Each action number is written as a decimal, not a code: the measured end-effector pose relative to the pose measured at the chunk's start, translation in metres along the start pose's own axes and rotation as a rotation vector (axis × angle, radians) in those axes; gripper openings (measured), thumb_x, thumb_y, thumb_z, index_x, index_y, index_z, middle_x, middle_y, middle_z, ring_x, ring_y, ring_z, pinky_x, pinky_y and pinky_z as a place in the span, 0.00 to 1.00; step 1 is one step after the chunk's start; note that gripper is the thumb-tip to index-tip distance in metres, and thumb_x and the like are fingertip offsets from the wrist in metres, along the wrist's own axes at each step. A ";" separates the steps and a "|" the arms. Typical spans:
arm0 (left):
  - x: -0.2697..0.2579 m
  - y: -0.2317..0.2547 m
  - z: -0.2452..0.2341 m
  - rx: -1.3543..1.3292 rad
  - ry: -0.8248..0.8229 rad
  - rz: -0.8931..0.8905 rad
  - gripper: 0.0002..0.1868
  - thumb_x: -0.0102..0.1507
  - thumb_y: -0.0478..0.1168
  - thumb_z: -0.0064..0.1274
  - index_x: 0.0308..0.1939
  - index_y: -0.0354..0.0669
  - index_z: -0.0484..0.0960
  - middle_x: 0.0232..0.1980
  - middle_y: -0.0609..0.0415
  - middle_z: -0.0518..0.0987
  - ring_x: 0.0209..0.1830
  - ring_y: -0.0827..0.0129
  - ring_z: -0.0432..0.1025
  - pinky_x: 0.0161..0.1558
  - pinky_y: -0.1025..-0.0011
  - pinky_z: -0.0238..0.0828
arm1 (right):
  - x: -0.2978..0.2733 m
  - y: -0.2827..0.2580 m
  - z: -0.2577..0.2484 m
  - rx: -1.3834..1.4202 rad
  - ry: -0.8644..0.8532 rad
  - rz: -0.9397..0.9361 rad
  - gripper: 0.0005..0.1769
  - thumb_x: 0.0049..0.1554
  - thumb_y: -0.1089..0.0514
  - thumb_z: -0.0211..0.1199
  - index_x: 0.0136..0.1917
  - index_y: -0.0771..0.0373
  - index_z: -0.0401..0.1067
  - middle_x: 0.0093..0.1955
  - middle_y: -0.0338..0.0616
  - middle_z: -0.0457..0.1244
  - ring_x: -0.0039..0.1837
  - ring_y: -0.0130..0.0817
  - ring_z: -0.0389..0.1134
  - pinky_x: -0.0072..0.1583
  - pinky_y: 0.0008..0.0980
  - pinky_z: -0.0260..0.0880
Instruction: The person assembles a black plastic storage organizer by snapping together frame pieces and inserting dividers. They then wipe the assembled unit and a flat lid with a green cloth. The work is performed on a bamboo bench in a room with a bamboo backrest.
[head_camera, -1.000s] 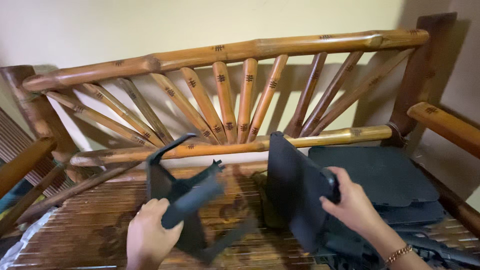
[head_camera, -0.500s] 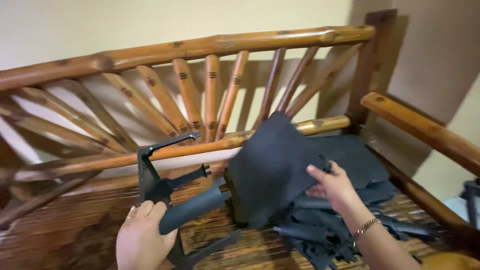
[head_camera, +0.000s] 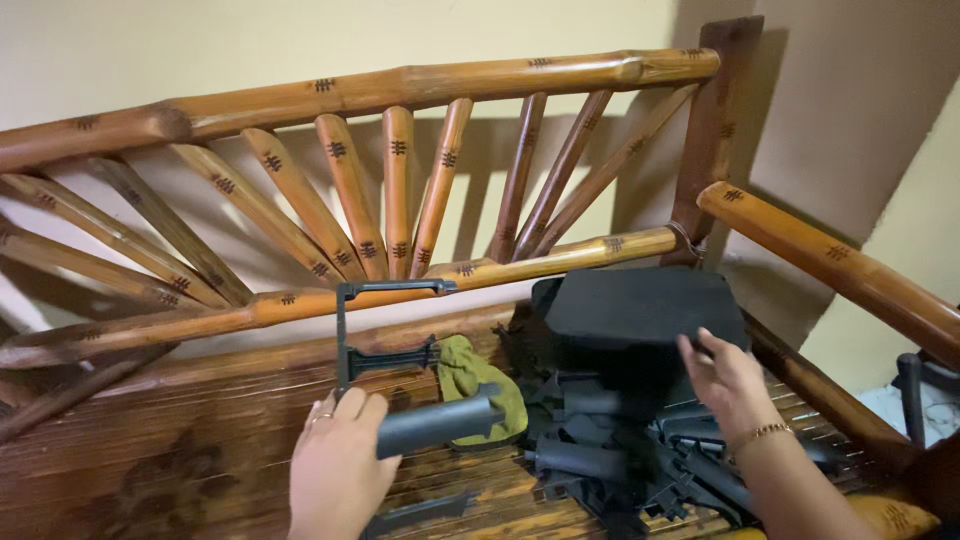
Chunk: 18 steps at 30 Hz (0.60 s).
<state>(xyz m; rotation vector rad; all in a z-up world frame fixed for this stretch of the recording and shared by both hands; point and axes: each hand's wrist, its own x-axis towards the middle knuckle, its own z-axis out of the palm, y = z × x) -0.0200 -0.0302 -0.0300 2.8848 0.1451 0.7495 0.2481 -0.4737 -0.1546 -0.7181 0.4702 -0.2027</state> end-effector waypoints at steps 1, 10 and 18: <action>0.000 0.004 0.001 0.010 -0.024 -0.019 0.28 0.41 0.40 0.74 0.43 0.49 0.78 0.47 0.53 0.75 0.56 0.50 0.72 0.58 0.57 0.67 | 0.007 -0.002 -0.008 -0.028 0.049 -0.017 0.32 0.58 0.68 0.62 0.73 0.62 0.58 0.74 0.54 0.56 0.72 0.46 0.65 0.68 0.42 0.69; 0.003 0.006 0.007 0.030 -0.108 -0.080 0.28 0.44 0.40 0.73 0.46 0.51 0.78 0.48 0.56 0.74 0.55 0.54 0.72 0.63 0.59 0.65 | -0.023 0.006 -0.004 -0.811 0.055 -0.042 0.48 0.59 0.60 0.67 0.82 0.69 0.42 0.82 0.64 0.42 0.81 0.55 0.45 0.75 0.62 0.50; 0.000 0.009 0.007 -0.009 -0.012 0.008 0.27 0.41 0.39 0.72 0.42 0.48 0.78 0.47 0.52 0.74 0.52 0.50 0.71 0.58 0.55 0.67 | -0.124 0.057 0.076 -1.287 -0.651 -0.538 0.33 0.53 0.49 0.68 0.68 0.62 0.69 0.64 0.48 0.69 0.64 0.39 0.72 0.66 0.35 0.72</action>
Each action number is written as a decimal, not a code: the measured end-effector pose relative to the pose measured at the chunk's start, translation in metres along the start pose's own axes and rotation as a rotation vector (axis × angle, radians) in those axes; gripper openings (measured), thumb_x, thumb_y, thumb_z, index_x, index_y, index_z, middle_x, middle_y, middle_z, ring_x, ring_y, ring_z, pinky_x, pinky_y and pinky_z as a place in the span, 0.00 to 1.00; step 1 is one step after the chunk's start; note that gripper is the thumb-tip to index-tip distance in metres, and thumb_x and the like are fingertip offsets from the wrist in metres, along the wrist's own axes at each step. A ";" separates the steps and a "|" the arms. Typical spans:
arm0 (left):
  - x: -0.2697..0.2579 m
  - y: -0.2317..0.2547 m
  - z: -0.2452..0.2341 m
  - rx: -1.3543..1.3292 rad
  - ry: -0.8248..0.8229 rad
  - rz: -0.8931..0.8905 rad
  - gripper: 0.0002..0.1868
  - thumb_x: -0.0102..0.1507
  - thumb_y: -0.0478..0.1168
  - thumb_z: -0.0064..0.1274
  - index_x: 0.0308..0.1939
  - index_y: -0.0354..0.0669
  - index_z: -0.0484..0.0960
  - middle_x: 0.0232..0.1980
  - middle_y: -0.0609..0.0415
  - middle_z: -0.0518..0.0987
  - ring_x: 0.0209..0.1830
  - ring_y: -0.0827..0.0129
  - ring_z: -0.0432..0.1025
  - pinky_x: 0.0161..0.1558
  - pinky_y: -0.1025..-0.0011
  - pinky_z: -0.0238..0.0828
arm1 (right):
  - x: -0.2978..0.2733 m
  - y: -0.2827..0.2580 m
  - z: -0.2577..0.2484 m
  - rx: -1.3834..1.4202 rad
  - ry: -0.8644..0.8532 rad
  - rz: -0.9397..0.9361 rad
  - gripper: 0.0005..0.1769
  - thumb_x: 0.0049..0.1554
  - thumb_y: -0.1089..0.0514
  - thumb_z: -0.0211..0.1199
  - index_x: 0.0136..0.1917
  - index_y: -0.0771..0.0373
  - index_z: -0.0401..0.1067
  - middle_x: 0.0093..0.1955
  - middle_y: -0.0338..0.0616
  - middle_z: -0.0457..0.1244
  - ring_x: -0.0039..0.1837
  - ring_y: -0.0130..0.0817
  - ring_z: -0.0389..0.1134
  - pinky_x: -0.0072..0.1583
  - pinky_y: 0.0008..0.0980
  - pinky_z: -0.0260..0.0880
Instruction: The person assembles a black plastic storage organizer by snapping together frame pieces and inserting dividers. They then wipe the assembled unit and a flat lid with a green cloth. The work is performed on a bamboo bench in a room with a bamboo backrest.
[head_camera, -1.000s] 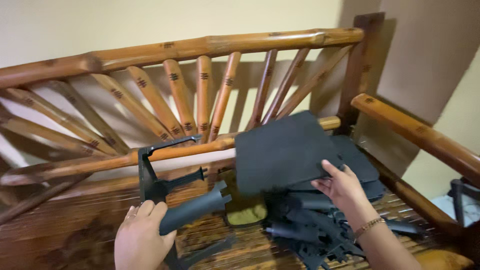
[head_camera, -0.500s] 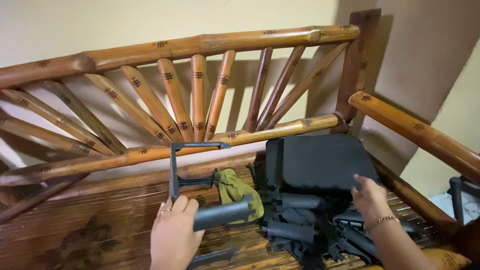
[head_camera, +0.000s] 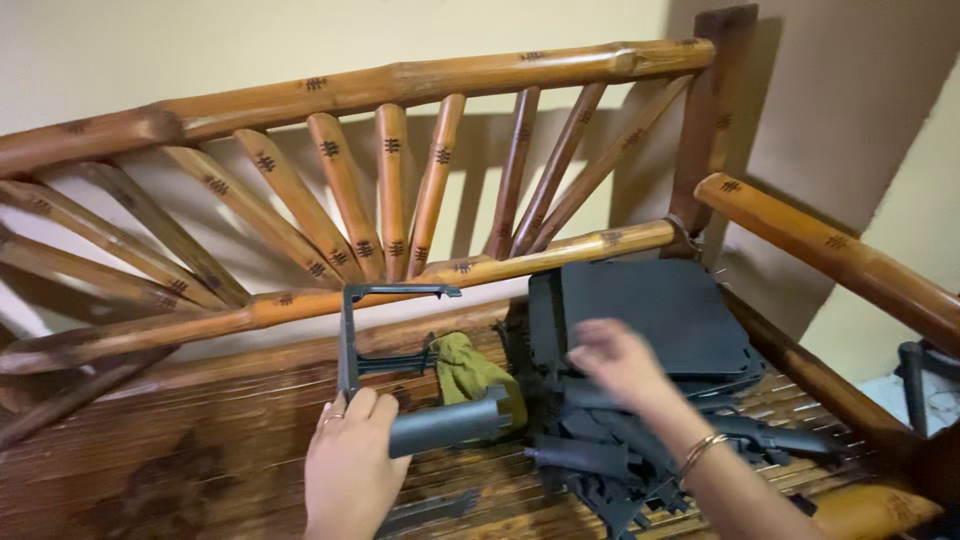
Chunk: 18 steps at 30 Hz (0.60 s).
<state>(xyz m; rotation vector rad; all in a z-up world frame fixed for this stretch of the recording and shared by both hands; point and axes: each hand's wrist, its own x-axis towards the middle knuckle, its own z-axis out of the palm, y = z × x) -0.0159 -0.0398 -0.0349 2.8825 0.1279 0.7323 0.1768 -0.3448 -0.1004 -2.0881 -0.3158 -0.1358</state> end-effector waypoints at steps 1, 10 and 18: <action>0.000 0.001 -0.001 -0.002 -0.001 -0.002 0.28 0.40 0.38 0.73 0.42 0.48 0.78 0.47 0.51 0.74 0.52 0.49 0.71 0.58 0.55 0.67 | -0.008 -0.012 0.015 -0.033 -0.091 -0.171 0.31 0.54 0.48 0.69 0.67 0.63 0.70 0.64 0.48 0.69 0.64 0.38 0.72 0.65 0.35 0.72; -0.004 0.001 -0.004 -0.049 -0.017 0.001 0.24 0.45 0.40 0.71 0.42 0.49 0.77 0.47 0.52 0.75 0.53 0.50 0.72 0.62 0.54 0.64 | -0.065 -0.096 0.066 -0.491 -0.132 -0.657 0.47 0.37 0.35 0.72 0.64 0.58 0.66 0.56 0.50 0.69 0.58 0.51 0.71 0.61 0.51 0.65; -0.008 -0.011 0.015 -0.295 0.192 -0.062 0.56 0.38 0.30 0.71 0.70 0.48 0.65 0.74 0.44 0.62 0.64 0.40 0.67 0.60 0.52 0.62 | -0.064 -0.108 0.110 -0.652 -0.225 -0.572 0.23 0.43 0.59 0.71 0.53 0.56 0.71 0.38 0.46 0.67 0.49 0.50 0.71 0.59 0.47 0.67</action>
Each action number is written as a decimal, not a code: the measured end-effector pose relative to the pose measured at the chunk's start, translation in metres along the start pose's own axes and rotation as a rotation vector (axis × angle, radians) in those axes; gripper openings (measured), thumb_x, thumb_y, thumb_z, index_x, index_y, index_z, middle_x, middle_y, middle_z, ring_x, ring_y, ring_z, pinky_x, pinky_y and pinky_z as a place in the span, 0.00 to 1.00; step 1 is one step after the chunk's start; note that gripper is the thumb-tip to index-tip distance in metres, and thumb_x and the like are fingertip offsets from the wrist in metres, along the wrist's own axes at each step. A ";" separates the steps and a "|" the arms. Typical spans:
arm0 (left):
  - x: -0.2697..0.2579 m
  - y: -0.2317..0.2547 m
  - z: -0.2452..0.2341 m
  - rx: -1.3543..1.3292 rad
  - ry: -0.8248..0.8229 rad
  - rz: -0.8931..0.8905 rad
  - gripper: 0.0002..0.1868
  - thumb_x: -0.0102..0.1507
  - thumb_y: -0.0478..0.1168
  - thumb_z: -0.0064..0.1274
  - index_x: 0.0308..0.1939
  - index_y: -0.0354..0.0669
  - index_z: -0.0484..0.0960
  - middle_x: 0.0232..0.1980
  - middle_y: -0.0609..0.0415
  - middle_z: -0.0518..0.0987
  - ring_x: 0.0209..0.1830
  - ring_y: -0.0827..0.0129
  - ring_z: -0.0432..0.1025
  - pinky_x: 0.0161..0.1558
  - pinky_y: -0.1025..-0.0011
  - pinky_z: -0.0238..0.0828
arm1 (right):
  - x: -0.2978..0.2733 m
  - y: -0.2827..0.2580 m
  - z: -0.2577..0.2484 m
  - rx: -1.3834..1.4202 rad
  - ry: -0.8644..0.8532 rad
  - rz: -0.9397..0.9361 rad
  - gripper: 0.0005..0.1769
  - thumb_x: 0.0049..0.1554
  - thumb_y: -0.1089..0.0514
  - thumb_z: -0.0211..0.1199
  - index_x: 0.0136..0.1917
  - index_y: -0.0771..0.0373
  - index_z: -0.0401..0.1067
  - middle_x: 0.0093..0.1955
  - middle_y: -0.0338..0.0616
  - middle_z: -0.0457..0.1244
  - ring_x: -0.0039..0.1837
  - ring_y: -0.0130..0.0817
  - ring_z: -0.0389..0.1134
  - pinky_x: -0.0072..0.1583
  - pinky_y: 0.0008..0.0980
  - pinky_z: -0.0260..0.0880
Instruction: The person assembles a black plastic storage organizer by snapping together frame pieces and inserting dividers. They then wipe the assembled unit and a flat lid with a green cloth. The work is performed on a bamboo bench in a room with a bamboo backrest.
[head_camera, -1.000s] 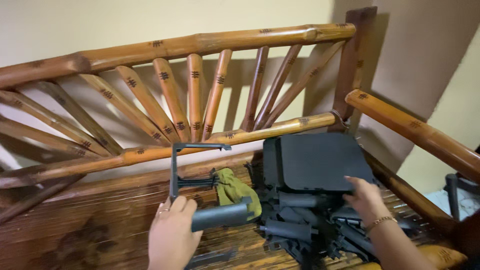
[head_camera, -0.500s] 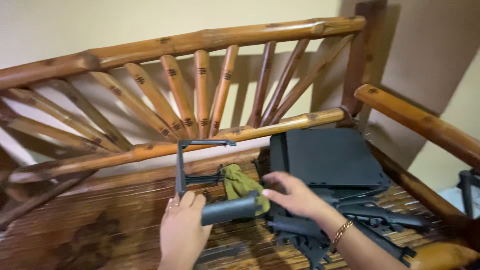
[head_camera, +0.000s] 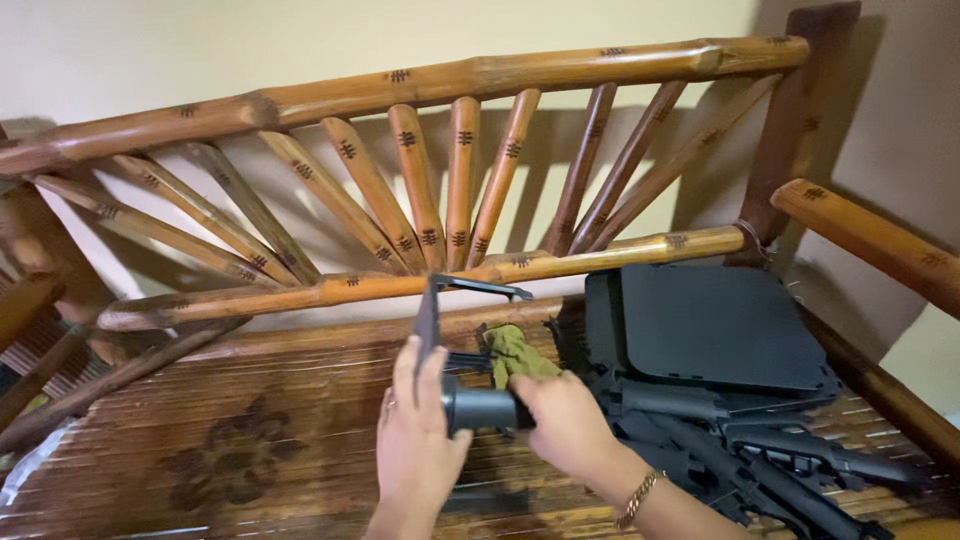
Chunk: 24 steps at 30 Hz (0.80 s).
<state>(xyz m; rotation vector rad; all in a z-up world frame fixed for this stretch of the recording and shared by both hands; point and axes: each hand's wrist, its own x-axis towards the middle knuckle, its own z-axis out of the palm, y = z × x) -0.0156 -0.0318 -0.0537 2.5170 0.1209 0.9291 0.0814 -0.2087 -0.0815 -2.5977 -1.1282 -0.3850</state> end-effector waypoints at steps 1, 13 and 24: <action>-0.001 -0.006 0.002 -0.045 0.026 -0.055 0.59 0.39 0.28 0.70 0.74 0.49 0.62 0.78 0.43 0.59 0.64 0.40 0.66 0.60 0.52 0.63 | 0.001 0.001 -0.002 0.050 -0.011 0.031 0.21 0.44 0.56 0.72 0.52 0.55 0.72 0.37 0.46 0.68 0.49 0.49 0.71 0.58 0.47 0.67; -0.003 -0.052 0.019 -0.525 0.203 -0.208 0.46 0.49 0.14 0.47 0.69 0.49 0.73 0.56 0.46 0.84 0.53 0.60 0.82 0.54 0.72 0.74 | 0.012 -0.036 -0.034 0.124 0.054 -0.073 0.34 0.42 0.54 0.75 0.63 0.50 0.71 0.38 0.50 0.69 0.40 0.51 0.72 0.44 0.48 0.72; -0.001 -0.065 0.017 -0.454 0.085 -0.407 0.49 0.54 0.14 0.43 0.75 0.57 0.71 0.54 0.46 0.87 0.38 0.58 0.77 0.43 0.65 0.71 | 0.005 -0.037 -0.031 0.098 0.037 -0.080 0.31 0.43 0.54 0.74 0.60 0.52 0.70 0.39 0.48 0.69 0.41 0.51 0.73 0.46 0.49 0.73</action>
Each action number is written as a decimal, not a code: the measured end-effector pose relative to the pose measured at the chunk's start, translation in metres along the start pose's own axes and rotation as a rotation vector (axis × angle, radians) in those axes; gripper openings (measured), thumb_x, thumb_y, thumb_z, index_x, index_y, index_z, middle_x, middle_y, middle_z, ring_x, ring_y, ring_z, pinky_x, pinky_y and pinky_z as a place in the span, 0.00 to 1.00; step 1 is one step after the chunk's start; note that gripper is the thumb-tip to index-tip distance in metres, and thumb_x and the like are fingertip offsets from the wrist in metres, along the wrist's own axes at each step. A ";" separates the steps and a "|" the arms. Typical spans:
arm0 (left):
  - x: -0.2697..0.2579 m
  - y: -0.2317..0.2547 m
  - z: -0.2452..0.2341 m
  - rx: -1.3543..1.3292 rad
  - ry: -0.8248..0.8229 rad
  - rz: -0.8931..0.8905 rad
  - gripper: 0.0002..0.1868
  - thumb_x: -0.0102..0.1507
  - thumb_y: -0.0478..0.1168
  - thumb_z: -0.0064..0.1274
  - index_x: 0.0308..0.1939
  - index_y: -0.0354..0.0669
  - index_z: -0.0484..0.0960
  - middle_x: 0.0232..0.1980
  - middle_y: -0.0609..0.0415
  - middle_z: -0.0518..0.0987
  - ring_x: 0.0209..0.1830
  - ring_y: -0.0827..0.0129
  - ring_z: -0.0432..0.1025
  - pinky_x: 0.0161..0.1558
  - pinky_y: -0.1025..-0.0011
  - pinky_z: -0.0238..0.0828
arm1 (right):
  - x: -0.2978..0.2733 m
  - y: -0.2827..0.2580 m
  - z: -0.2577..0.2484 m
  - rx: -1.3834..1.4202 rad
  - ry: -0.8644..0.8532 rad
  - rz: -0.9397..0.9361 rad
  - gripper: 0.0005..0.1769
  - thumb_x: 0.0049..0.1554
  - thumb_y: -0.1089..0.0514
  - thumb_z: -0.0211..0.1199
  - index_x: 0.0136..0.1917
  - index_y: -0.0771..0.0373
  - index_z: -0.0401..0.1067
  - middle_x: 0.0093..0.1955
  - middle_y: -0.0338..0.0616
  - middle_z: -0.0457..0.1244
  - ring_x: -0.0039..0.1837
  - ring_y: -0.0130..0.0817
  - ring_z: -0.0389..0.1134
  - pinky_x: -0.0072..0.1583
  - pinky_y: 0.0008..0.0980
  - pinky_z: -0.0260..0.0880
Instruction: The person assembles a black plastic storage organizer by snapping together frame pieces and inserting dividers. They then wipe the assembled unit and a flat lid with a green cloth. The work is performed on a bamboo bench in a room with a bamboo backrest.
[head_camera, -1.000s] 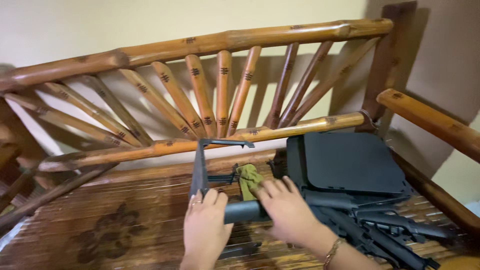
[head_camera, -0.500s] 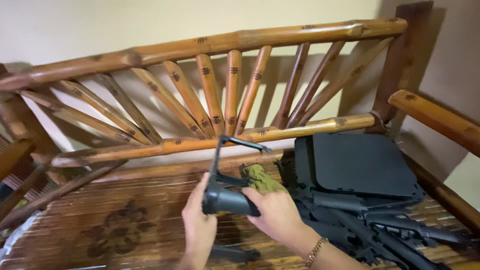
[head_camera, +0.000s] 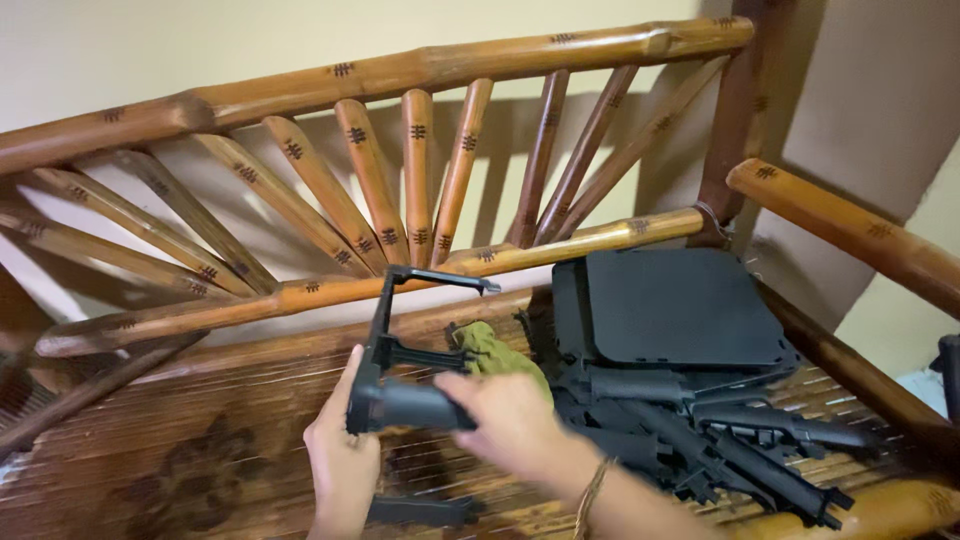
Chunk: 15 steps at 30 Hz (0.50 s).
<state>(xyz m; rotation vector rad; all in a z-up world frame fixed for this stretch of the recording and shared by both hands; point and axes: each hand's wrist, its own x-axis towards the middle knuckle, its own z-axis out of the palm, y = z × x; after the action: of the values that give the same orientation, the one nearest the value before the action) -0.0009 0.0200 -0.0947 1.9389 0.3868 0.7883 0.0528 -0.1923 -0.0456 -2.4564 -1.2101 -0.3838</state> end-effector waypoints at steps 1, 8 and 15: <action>0.002 -0.002 -0.006 0.052 -0.020 -0.093 0.48 0.56 0.15 0.45 0.77 0.60 0.71 0.54 0.46 0.87 0.32 0.47 0.77 0.39 0.59 0.71 | 0.000 0.020 -0.006 -0.092 -0.038 -0.059 0.30 0.42 0.53 0.75 0.59 0.52 0.70 0.40 0.48 0.69 0.42 0.51 0.72 0.46 0.50 0.72; 0.021 -0.012 -0.065 0.036 0.391 0.324 0.32 0.64 0.21 0.47 0.73 0.38 0.72 0.67 0.41 0.79 0.65 0.66 0.74 0.66 0.70 0.66 | -0.055 0.152 -0.033 -0.307 -0.270 0.592 0.22 0.54 0.47 0.66 0.60 0.50 0.70 0.51 0.46 0.70 0.56 0.47 0.73 0.59 0.46 0.75; -0.002 0.020 -0.029 0.029 0.154 0.381 0.33 0.61 0.20 0.49 0.68 0.45 0.75 0.68 0.45 0.78 0.65 0.63 0.74 0.61 0.70 0.67 | -0.063 0.165 -0.033 -0.390 0.029 0.722 0.56 0.48 0.33 0.72 0.79 0.56 0.51 0.69 0.55 0.56 0.73 0.52 0.58 0.73 0.62 0.54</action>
<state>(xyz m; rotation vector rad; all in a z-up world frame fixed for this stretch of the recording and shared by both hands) -0.0228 0.0293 -0.0689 2.0127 0.1188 1.1875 0.1454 -0.3436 -0.0759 -2.9800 -0.1801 -0.4631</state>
